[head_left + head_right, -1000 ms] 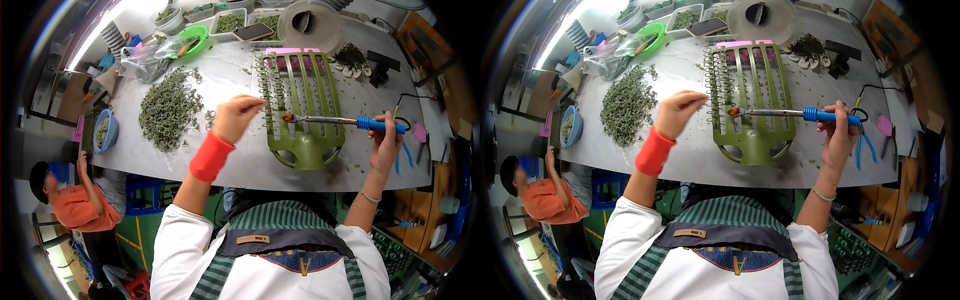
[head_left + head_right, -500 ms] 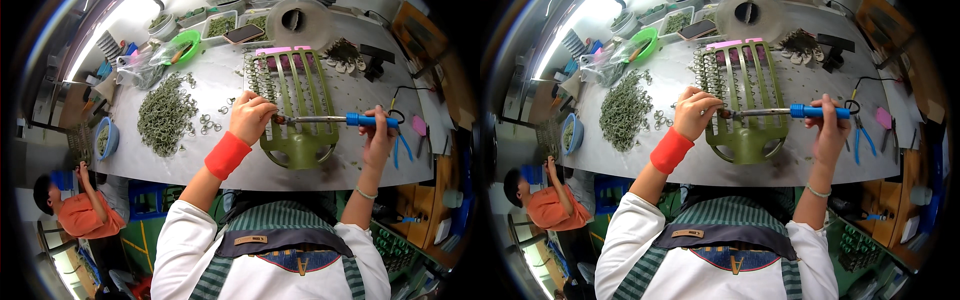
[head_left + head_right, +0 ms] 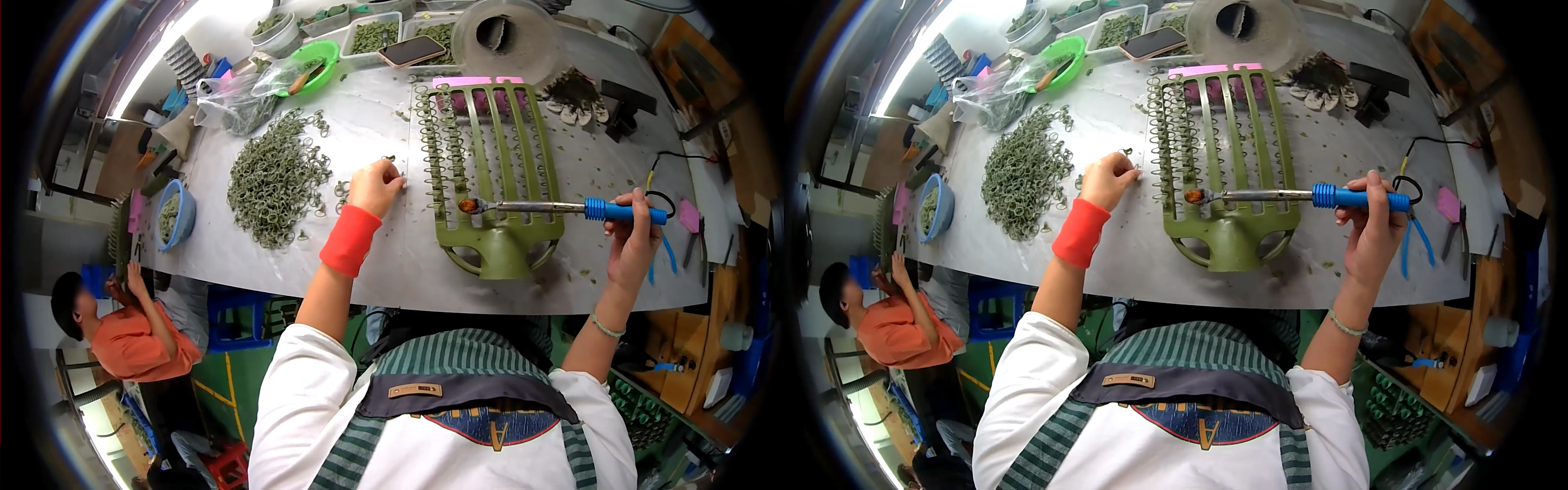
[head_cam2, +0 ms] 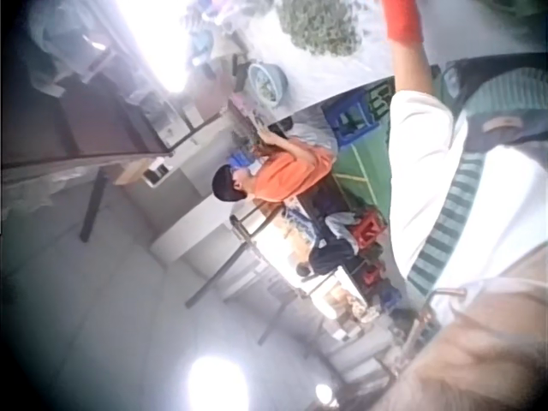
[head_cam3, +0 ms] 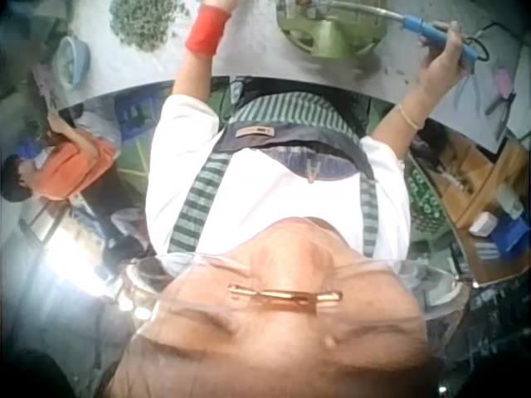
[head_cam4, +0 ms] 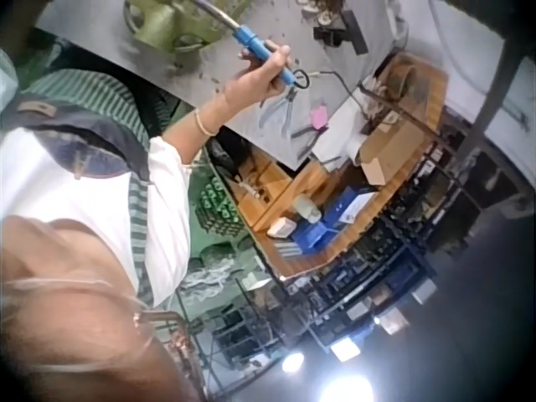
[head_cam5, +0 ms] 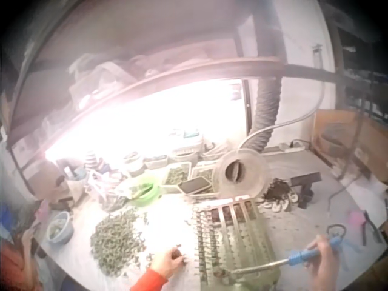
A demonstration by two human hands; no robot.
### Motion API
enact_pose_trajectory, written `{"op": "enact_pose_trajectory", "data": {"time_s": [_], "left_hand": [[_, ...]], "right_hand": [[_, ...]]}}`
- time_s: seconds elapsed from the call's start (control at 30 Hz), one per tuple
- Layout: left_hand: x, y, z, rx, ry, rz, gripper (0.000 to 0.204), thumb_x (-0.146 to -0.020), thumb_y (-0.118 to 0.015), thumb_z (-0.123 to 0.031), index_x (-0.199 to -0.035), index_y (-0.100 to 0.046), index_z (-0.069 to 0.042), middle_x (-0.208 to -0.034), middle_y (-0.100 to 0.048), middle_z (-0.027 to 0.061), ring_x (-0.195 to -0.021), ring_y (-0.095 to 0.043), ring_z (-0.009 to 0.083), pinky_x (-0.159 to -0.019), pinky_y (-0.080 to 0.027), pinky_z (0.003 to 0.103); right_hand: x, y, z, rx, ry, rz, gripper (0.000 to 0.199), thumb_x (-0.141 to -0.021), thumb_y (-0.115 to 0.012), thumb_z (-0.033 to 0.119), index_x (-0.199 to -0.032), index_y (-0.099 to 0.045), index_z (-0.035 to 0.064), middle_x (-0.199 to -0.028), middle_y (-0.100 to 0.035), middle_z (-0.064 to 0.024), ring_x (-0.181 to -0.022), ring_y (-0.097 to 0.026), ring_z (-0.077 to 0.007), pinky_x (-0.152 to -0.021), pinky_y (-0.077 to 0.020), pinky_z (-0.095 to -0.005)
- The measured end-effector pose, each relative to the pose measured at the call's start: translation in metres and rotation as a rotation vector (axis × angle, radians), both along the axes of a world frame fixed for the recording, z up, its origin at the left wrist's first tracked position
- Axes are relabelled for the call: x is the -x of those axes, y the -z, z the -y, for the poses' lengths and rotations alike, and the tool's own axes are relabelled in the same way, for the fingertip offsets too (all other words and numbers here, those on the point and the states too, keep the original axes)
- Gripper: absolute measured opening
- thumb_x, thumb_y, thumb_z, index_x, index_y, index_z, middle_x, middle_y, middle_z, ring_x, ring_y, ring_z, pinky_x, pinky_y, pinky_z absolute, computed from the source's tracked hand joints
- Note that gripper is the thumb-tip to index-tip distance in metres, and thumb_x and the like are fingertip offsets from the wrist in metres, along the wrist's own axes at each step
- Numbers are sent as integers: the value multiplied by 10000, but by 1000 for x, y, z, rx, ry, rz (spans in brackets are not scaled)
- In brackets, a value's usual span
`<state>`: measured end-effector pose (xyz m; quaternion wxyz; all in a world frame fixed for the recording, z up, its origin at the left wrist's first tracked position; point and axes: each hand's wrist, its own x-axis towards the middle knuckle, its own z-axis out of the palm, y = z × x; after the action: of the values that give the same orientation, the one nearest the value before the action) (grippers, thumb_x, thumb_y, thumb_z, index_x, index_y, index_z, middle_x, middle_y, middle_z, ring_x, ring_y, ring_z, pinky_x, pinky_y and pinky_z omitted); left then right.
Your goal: The person places small plastic leaf components into slots on a green rake-like holder and secures them using a soldering iron.
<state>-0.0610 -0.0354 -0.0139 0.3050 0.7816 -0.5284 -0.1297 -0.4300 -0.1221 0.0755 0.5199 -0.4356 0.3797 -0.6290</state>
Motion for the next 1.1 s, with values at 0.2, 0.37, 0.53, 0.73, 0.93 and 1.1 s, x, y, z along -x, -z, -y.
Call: {"op": "enact_pose_trajectory", "data": {"time_s": [0.2, 0.37, 0.53, 0.73, 0.93, 1.1], "left_hand": [[48, -61, -16, 224, 232, -466, 210, -804, -665, 36, -1003, -687, -28, -860, -673, 53, -769, -632, 88, -676, -517, 217], [84, -77, -19, 268, 378, -310, 172, -805, -662, 42, -960, -693, -27, -891, -649, 61, -793, -626, 97, -696, -533, 229], [60, -67, -25, 87, 301, -793, 101, -857, -635, 19, -954, -616, 37, -952, -659, 104, -850, -641, 140, -785, -532, 259], [58, -71, -32, 84, 240, -810, 147, -836, -663, 9, -981, -638, 20, -956, -670, 94, -868, -631, 121, -759, -526, 253], [89, -66, -20, 324, 309, -185, 138, -786, -688, 14, -904, -705, -55, -872, -681, 58, -802, -635, 170, -708, -516, 269], [91, -50, -3, 491, 373, 343, 153, -710, -741, -66, -852, -721, -120, -835, -683, -23, -846, -553, 228, -778, -461, 343]], "right_hand": [[8, 2, -1, 17, 13, -15, 239, -864, -665, 226, -755, -651, 14, -714, -647, -83, -476, -570, -122, -451, -460, -228], [5, 8, -1, 0, 28, -22, 244, -859, -672, 236, -767, -659, 11, -709, -654, -75, -481, -582, -124, -460, -472, -227], [8, 8, -2, -12, 16, 15, 252, -857, -676, 244, -768, -664, 9, -702, -655, -72, -482, -584, -124, -462, -475, -223], [11, 8, -3, 2, 3, 19, 254, -864, -668, 240, -760, -666, 9, -699, -654, -72, -481, -583, -125, -457, -472, -225], [9, 13, -1, 1, -11, 12, 248, -871, -663, 244, -772, -667, 16, -708, -657, -74, -487, -588, -124, -459, -477, -232], [1, 21, 2, -28, -16, 37, 244, -874, -659, 248, -796, -663, 17, -734, -663, -81, -508, -598, -128, -462, -484, -243]]}}
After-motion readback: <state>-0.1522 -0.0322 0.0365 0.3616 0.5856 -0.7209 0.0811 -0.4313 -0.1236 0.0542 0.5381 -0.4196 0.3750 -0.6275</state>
